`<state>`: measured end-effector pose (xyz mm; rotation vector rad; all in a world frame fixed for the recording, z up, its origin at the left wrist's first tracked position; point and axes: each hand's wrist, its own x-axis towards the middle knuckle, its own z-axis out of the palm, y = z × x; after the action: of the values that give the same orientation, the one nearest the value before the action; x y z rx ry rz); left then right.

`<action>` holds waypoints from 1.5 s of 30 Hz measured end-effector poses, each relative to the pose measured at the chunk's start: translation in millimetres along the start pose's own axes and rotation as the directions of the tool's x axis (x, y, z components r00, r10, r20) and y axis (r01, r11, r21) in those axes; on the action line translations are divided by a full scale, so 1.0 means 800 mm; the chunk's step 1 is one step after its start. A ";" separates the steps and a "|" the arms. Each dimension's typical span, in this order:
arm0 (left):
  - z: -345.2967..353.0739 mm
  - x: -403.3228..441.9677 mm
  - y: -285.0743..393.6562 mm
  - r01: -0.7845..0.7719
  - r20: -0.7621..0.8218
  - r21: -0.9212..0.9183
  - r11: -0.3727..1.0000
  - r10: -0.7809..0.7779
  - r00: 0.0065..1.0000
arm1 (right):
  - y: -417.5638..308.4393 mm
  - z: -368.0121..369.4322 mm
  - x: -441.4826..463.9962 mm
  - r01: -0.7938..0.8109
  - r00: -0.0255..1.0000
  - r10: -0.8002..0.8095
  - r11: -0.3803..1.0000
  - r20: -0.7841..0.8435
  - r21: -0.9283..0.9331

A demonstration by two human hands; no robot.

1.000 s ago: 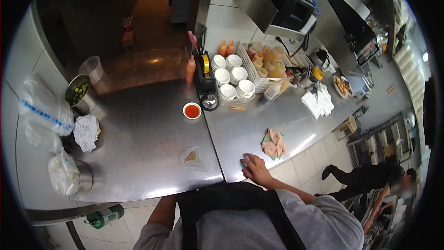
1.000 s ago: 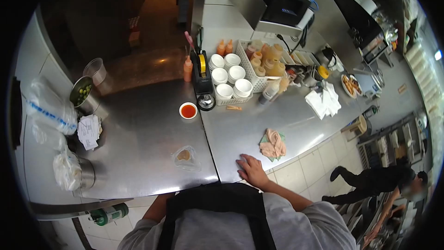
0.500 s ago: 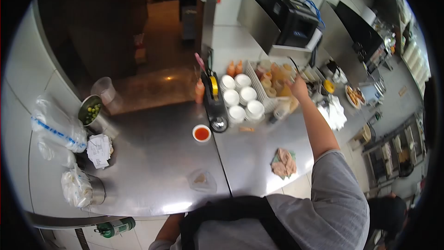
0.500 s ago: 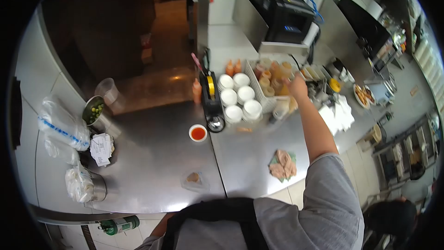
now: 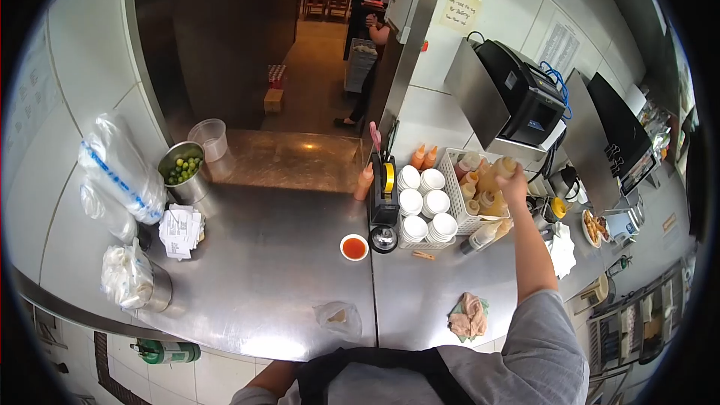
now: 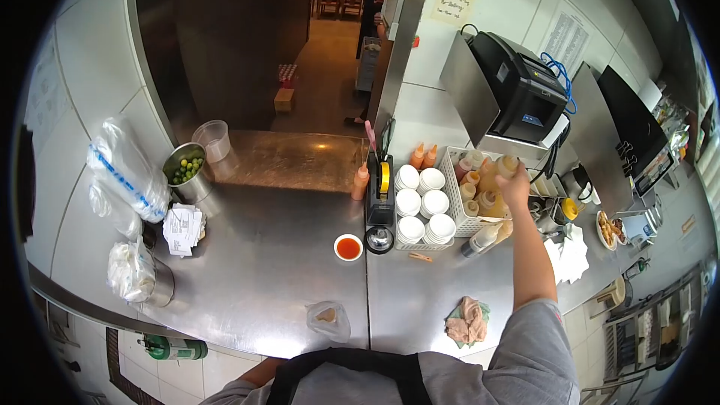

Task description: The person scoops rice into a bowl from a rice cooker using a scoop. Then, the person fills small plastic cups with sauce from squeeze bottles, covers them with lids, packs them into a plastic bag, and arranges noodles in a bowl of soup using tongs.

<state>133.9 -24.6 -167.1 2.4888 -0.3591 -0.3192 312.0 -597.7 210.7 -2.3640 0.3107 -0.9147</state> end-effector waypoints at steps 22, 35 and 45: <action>0.096 -0.001 0.026 -0.124 -0.303 -0.210 0.970 0.056 0.951 | -0.129 -0.082 -0.481 -0.018 0.986 -0.047 0.925 0.162 0.379; 0.129 -0.038 0.075 -0.134 -0.542 -0.273 0.953 -0.037 0.840 | -0.120 -0.027 -0.467 -0.243 0.862 -0.051 0.832 0.505 0.498; 0.151 -0.060 0.087 0.125 -0.309 -0.384 0.915 -0.255 0.916 | -0.087 0.007 -0.464 -0.452 0.778 0.078 0.759 0.623 0.469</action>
<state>39.3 -127.2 -215.0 2.1616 0.0933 -0.0039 42.7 -388.5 48.2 -1.7962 0.0961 -0.0785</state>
